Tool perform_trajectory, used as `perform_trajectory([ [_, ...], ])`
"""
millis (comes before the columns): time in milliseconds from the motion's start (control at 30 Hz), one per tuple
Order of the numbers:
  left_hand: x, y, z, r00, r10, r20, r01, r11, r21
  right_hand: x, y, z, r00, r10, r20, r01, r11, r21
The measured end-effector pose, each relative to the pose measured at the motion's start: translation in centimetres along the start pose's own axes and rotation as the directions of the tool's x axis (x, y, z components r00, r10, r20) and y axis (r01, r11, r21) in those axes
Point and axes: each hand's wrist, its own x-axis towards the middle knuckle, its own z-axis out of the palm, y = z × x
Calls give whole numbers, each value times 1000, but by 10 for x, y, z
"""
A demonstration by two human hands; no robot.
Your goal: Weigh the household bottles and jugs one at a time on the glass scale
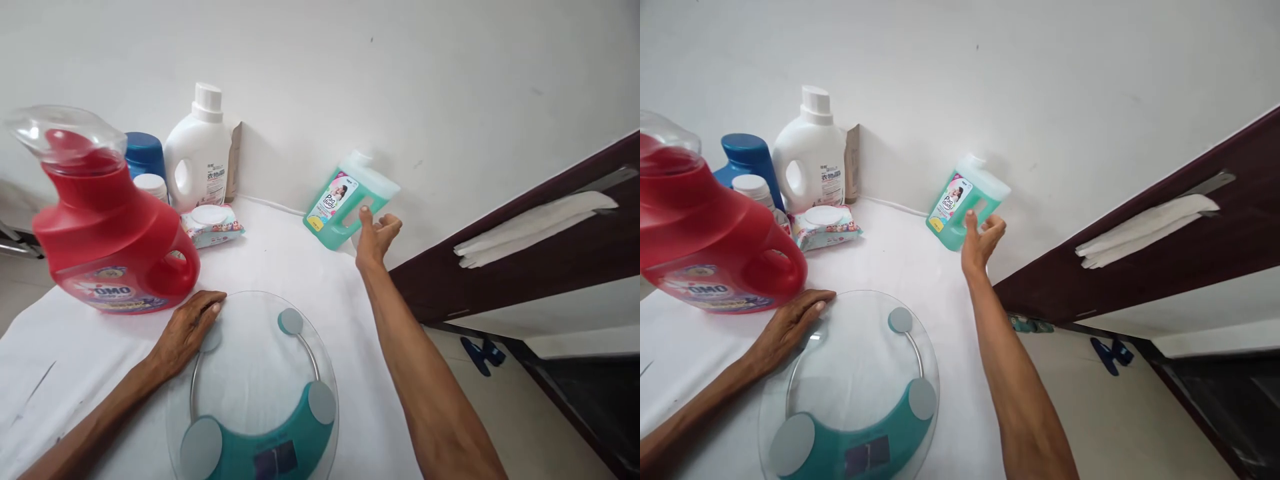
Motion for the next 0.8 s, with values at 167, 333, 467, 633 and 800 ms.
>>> perform_trajectory([
  [167,-2,-1,5,1000,-21,-5,21,1000,1,73,37,16,979,200,-30,-199,979,35],
  [333,-1,-2,4,998,-60,21,59,998,23,87,42,30,962,241,130,-258,957,135],
  [467,-2,-4,3,999,-41,26,40,998,43,67,35,31,956,254,149,-280,942,186],
  [633,-1,-2,2,999,-24,21,23,999,44,28,10,14,974,225,-34,-211,948,237],
  [800,0,-1,2,999,-23,26,22,999,28,-8,-27,-40,969,221,-109,-189,951,245],
])
